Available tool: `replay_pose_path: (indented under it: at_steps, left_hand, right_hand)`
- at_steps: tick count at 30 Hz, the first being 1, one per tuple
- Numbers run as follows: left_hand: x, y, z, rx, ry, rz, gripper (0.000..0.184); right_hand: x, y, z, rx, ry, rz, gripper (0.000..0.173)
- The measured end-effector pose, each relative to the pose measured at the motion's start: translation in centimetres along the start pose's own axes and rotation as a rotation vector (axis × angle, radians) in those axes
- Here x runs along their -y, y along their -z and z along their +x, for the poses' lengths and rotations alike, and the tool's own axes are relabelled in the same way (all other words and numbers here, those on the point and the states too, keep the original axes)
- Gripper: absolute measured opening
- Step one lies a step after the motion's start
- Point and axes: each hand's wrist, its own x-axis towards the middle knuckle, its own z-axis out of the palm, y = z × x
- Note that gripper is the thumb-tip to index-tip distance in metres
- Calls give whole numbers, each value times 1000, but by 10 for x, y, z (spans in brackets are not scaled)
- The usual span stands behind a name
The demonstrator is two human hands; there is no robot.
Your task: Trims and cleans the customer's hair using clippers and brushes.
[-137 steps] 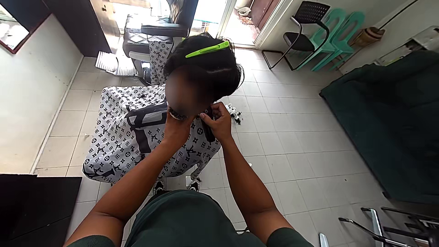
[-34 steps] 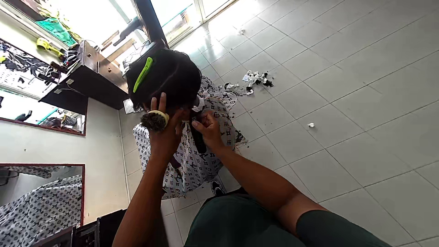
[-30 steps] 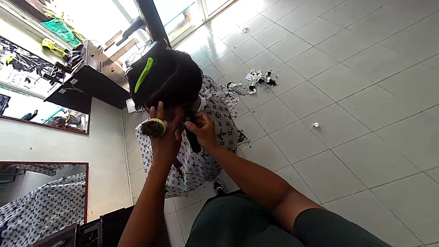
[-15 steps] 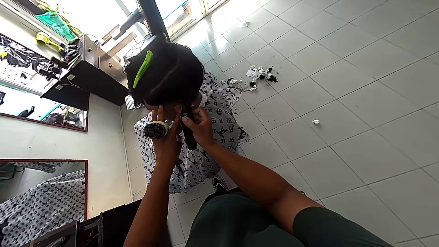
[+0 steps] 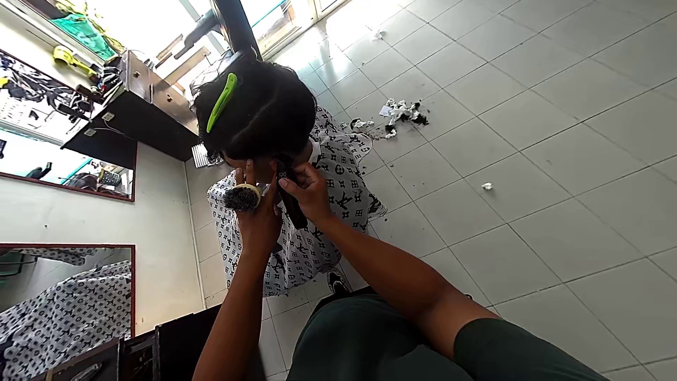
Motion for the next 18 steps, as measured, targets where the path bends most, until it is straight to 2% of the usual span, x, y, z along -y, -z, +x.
replay_pose_path:
  at_steps: [3, 18]
  left_hand:
    - [1, 0, 0, -19, -20, 12, 59]
    - [1, 2, -1, 32, 7, 0, 75]
  right_hand:
    - [0, 0, -1, 15, 7, 4, 24]
    - [2, -3, -3, -40, -4, -18, 24]
